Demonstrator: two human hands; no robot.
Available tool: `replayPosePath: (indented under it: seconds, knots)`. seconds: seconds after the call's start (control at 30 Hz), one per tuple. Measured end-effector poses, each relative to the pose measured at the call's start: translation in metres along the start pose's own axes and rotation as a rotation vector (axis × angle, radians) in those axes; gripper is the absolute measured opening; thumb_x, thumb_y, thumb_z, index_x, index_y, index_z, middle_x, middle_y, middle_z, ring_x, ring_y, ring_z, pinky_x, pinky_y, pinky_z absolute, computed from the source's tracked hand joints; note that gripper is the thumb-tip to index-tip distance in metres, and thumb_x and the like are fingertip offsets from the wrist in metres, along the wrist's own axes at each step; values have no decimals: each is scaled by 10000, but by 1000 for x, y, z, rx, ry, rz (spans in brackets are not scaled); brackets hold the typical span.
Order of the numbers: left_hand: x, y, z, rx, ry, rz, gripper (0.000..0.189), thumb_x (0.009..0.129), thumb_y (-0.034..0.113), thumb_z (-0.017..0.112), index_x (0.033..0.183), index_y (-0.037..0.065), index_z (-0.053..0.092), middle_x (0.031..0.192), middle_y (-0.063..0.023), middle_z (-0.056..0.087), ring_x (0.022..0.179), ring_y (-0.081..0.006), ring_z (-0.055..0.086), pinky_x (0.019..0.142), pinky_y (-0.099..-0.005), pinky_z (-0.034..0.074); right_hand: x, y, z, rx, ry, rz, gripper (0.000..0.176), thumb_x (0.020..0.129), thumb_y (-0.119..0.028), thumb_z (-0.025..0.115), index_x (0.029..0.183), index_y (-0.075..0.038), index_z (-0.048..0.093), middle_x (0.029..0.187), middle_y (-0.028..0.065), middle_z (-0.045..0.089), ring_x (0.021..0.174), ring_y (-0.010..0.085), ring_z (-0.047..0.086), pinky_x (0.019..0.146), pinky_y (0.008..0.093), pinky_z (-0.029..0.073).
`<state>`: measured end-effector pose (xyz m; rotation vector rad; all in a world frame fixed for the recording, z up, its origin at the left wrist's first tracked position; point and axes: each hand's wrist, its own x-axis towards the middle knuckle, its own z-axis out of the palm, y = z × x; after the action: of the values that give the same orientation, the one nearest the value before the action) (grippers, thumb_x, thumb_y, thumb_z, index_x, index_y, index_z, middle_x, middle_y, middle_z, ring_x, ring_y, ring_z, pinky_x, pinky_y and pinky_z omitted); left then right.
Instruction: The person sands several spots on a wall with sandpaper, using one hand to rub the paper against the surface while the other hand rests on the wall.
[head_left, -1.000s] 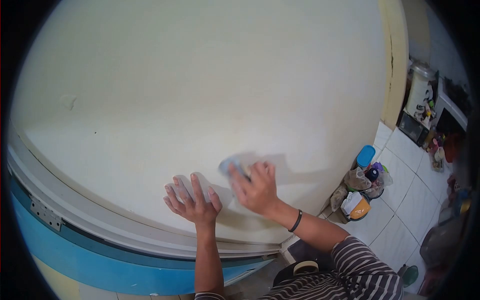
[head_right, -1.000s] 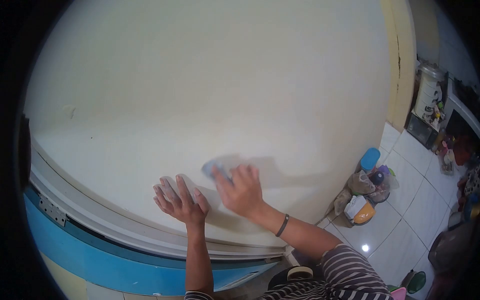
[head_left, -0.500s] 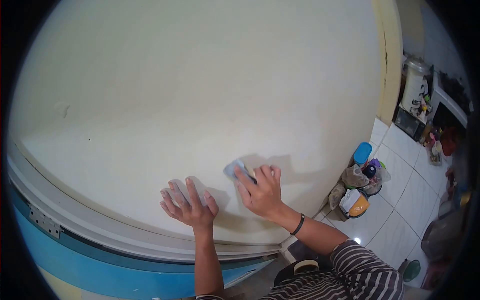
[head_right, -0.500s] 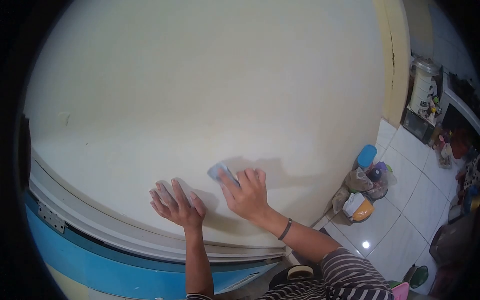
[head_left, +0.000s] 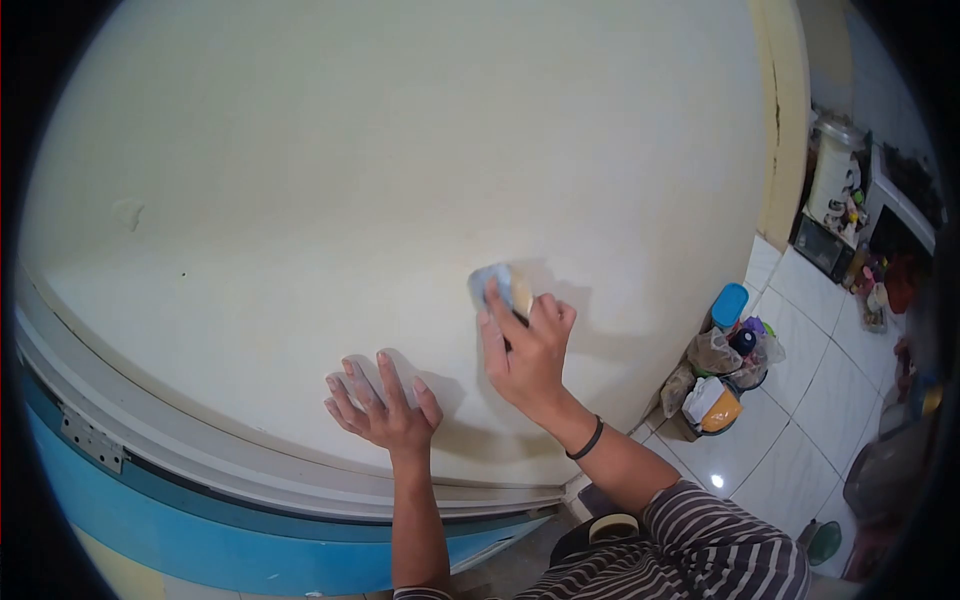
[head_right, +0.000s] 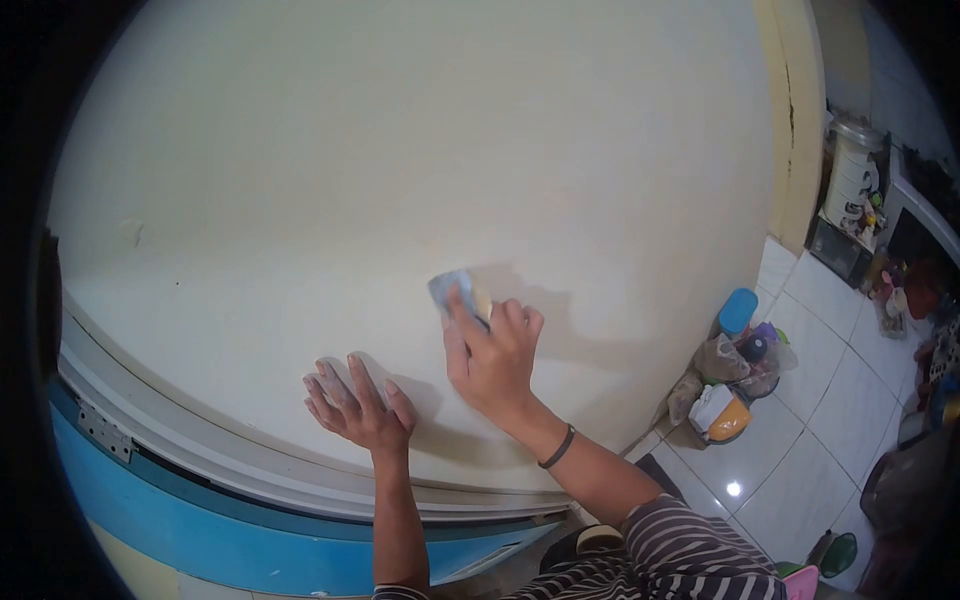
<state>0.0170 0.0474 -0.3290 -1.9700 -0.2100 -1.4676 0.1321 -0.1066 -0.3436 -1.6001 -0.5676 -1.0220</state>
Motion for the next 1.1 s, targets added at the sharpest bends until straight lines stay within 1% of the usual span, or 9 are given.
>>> replayPosePath:
  seconds: [0.23, 0.37, 0.43, 0.63, 0.73, 0.83, 0.97, 1.07, 1.1]
  knots:
    - [-4, -1, 3, -13, -4, -38, 514, 948, 386, 490, 1357, 139, 678, 1536, -203, 489, 1450, -476, 375, 1214, -606, 201, -37, -11, -6, 17, -95, -26, 449, 844, -145, 734, 1284, -61, 703, 815, 90, 550, 782, 261, 473, 778, 430, 321]
    - [-4, -2, 2, -10, -16, -38, 516, 947, 392, 489, 1355, 139, 679, 1535, -202, 492, 1454, -473, 371, 1217, -605, 197, -6, -13, 3, 34, 17, 0, 457, 840, -141, 736, 1288, -58, 701, 817, 85, 562, 777, 255, 472, 776, 425, 320]
    - [-5, -1, 1, -10, -23, -38, 514, 947, 392, 488, 1349, 137, 683, 1536, -201, 491, 1454, -473, 372, 1218, -604, 197, 4, -16, 3, 30, 28, 26, 448, 838, -139, 738, 1278, -57, 706, 825, 84, 570, 775, 254, 472, 774, 422, 318]
    - [-4, 0, 4, -14, -7, -43, 509, 952, 397, 489, 1331, 127, 695, 1538, -202, 487, 1451, -474, 372, 1218, -604, 197, -41, -20, -1, 79, -73, 1, 410, 844, -124, 728, 1246, -44, 721, 822, 89, 560, 771, 257, 469, 767, 415, 314]
    - [0, -2, 0, -12, -8, -10, 522, 956, 355, 471, 1354, 78, 662, 1535, -230, 486, 1465, -477, 354, 1221, -596, 192, -3, -16, 1, 44, 9, 11, 415, 842, -132, 725, 1249, -50, 722, 838, 90, 577, 776, 257, 476, 764, 417, 311]
    - [1, 0, 0, -8, -3, -1, 529, 957, 334, 462, 1367, 54, 645, 1537, -244, 482, 1473, -479, 343, 1223, -592, 184, 16, -18, -2, 26, -9, 79, 375, 851, -112, 716, 1202, 18, 733, 936, 121, 664, 804, 255, 505, 834, 405, 324]
    - [-3, -1, 2, -18, -6, -27, 508, 955, 381, 496, 1341, 109, 683, 1545, -212, 475, 1452, -493, 358, 1212, -613, 200, -40, -16, -4, 61, -91, 47, 396, 845, -104, 722, 1228, -1, 725, 895, 104, 638, 789, 254, 490, 829, 408, 321]
    - [2, -1, 1, -21, 10, 10, 532, 967, 334, 461, 1386, 57, 635, 1558, -248, 455, 1482, -480, 327, 1224, -592, 175, -41, -12, -4, 64, -74, 26, 418, 842, -111, 730, 1253, -40, 719, 855, 86, 600, 784, 254, 485, 808, 418, 320]
    - [1, -3, 0, -20, -7, 1, 527, 968, 349, 467, 1381, 71, 641, 1557, -241, 457, 1476, -485, 331, 1221, -599, 179, -21, -12, -3, 59, -48, 31, 425, 842, -122, 733, 1263, -63, 717, 843, 80, 584, 783, 253, 483, 790, 423, 318]
